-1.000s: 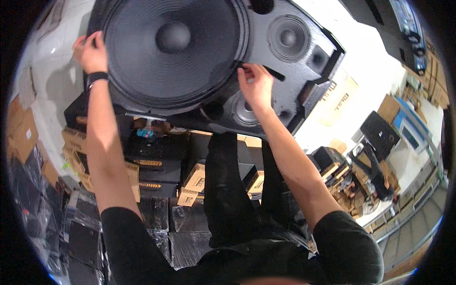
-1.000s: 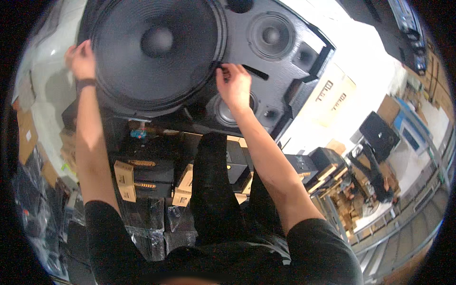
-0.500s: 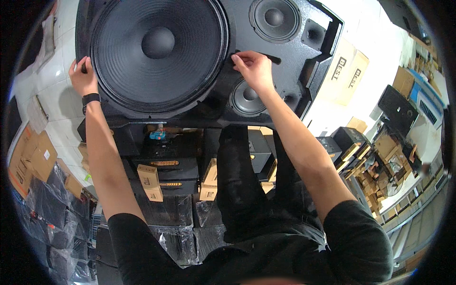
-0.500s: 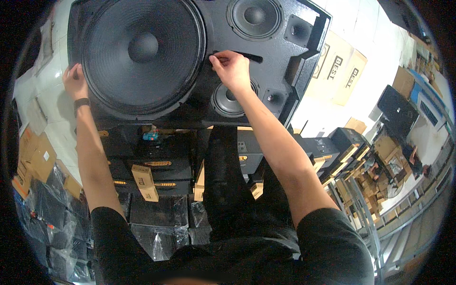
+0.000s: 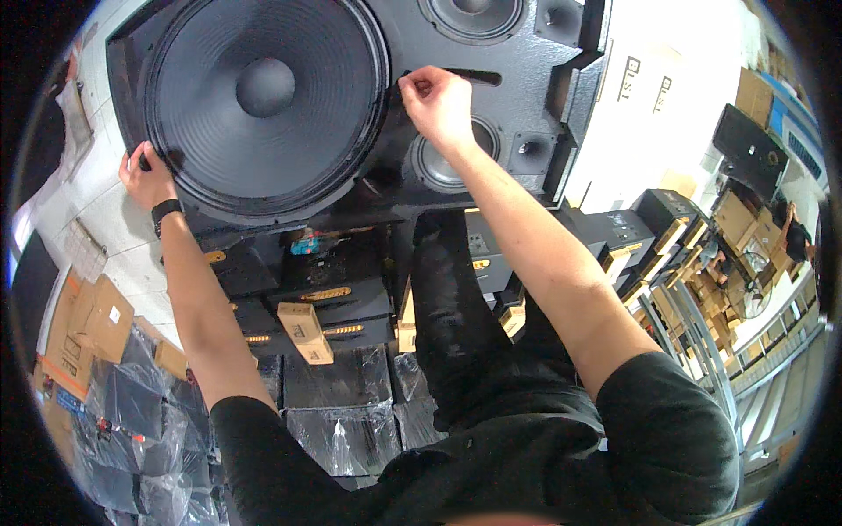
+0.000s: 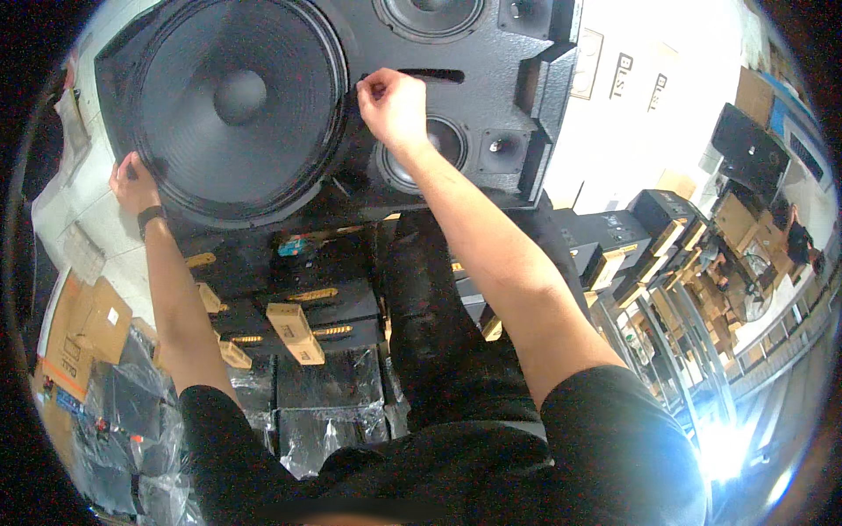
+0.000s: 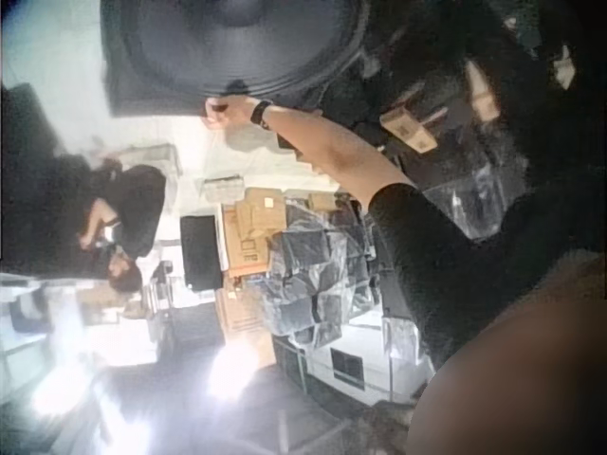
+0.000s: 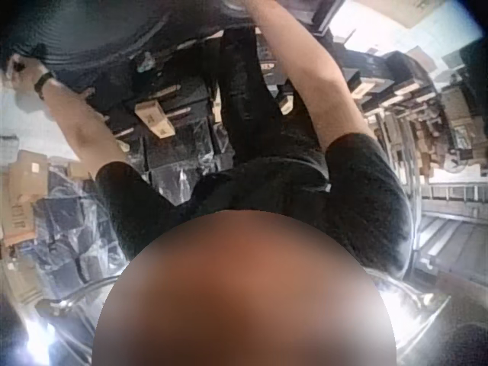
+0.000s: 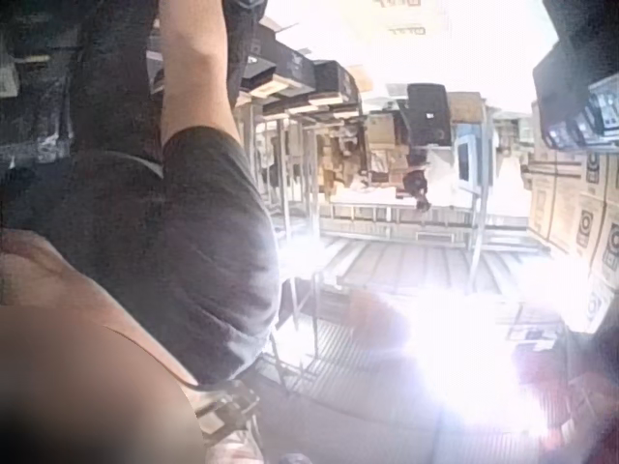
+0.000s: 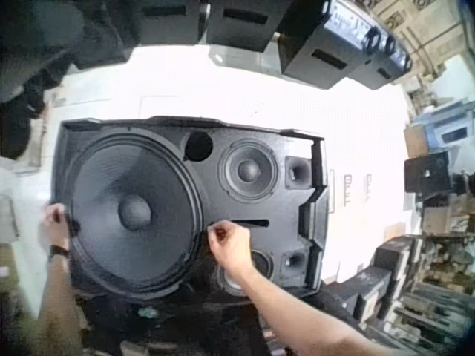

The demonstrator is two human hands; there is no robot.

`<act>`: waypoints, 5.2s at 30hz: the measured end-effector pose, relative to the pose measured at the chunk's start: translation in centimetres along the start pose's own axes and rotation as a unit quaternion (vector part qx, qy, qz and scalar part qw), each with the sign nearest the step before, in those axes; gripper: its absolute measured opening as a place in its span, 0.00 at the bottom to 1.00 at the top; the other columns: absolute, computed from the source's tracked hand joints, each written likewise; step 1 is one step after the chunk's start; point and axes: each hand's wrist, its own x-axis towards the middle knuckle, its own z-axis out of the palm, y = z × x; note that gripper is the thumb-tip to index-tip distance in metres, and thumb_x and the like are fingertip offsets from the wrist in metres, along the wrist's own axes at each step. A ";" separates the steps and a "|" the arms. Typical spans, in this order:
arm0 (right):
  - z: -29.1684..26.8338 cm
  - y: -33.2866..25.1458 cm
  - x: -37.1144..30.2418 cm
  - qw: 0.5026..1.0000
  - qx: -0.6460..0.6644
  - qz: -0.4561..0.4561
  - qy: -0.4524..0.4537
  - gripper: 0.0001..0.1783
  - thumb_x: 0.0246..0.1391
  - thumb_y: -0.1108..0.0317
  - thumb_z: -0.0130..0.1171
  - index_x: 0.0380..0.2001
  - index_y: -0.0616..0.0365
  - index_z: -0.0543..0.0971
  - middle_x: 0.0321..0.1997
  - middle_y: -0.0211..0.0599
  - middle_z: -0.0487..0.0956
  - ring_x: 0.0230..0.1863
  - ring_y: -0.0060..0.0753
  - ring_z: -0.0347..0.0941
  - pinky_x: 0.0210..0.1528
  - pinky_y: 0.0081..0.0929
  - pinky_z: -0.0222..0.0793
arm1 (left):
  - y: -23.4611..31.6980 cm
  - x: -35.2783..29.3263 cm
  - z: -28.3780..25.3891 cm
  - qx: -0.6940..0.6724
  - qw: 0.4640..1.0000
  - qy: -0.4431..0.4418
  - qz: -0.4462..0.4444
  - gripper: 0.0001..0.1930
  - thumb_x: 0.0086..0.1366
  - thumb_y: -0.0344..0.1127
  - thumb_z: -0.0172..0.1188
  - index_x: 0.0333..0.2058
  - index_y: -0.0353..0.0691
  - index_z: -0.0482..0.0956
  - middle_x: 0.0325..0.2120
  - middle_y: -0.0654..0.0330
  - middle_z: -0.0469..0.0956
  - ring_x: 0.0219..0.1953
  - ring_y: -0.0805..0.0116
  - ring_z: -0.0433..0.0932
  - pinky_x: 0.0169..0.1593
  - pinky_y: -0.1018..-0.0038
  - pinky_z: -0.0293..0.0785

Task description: The person unpacks a large cardboard box and removes a speaker enclosure. They lift and rotate the enclosure to inspect the speaker cones and then place it on the floor. The person continues to handle the speaker, checking the cones and positioning the unit.

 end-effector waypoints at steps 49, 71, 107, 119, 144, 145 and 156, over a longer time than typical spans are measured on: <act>-49.8 14.8 -6.7 0.935 -0.206 0.094 -0.272 0.17 0.55 0.70 0.64 0.47 0.65 0.82 0.30 0.39 0.83 0.25 0.27 0.80 0.30 0.25 0.78 | 28.2 -47.2 -27.7 -0.138 0.833 -0.206 -0.494 0.33 0.61 0.39 0.65 0.63 0.36 0.65 0.65 0.37 0.61 0.68 0.40 0.59 0.71 0.55 0.54; -85.9 27.9 16.9 0.939 -0.119 0.237 -0.221 0.20 0.58 0.63 0.65 0.51 0.60 0.78 0.31 0.38 0.83 0.26 0.29 0.79 0.23 0.26 0.73 | 82.0 -44.8 -30.2 -0.342 0.747 -0.527 -0.217 0.28 0.66 0.60 0.56 0.48 0.40 0.84 0.46 0.45 0.82 0.49 0.48 0.81 0.56 0.58 0.74; -40.7 -36.0 68.7 0.675 -0.315 -0.416 -0.522 0.19 0.60 0.65 0.65 0.49 0.67 0.81 0.42 0.39 0.85 0.44 0.30 0.82 0.45 0.27 0.77 | 81.0 2.6 -12.1 -0.391 0.609 -0.067 -0.686 0.21 0.65 0.49 0.58 0.42 0.35 0.84 0.38 0.53 0.86 0.40 0.56 0.84 0.45 0.62 0.78; 1.4 -50.2 42.3 0.232 -0.321 -0.655 -0.644 0.13 0.54 0.63 0.65 0.40 0.58 0.84 0.38 0.47 0.83 0.43 0.50 0.80 0.49 0.41 0.75 | 75.4 8.6 -9.2 -0.381 0.147 0.427 -0.807 0.12 0.67 0.39 0.61 0.42 0.39 0.84 0.34 0.63 0.85 0.32 0.75 0.81 0.34 0.80 0.75; 38.5 -39.0 10.6 -0.150 -0.055 -0.828 -0.537 0.10 0.55 0.58 0.66 0.35 0.50 0.86 0.56 0.45 0.72 0.54 0.54 0.70 0.56 0.45 0.70 | 52.1 3.2 -0.9 0.092 -0.005 0.369 -0.925 0.10 0.63 0.35 0.66 0.43 0.46 0.85 0.35 0.60 0.81 0.32 0.65 0.85 0.37 0.69 0.79; 38.7 -38.9 10.6 -0.156 -0.049 -0.821 -0.546 0.10 0.55 0.58 0.65 0.34 0.51 0.86 0.56 0.45 0.72 0.54 0.54 0.70 0.55 0.45 0.69 | 52.2 3.0 -1.0 0.111 0.022 0.351 -0.929 0.10 0.63 0.36 0.66 0.43 0.46 0.85 0.35 0.60 0.81 0.32 0.65 0.85 0.37 0.69 0.79; 38.5 -37.9 10.8 -0.122 -0.007 -0.780 -0.614 0.11 0.50 0.59 0.70 0.33 0.54 0.87 0.65 0.53 0.68 0.63 0.59 0.65 0.63 0.48 0.64 | 52.2 0.8 -0.4 0.148 0.072 0.253 -0.953 0.09 0.63 0.41 0.67 0.38 0.46 0.86 0.31 0.59 0.81 0.27 0.63 0.84 0.31 0.69 0.77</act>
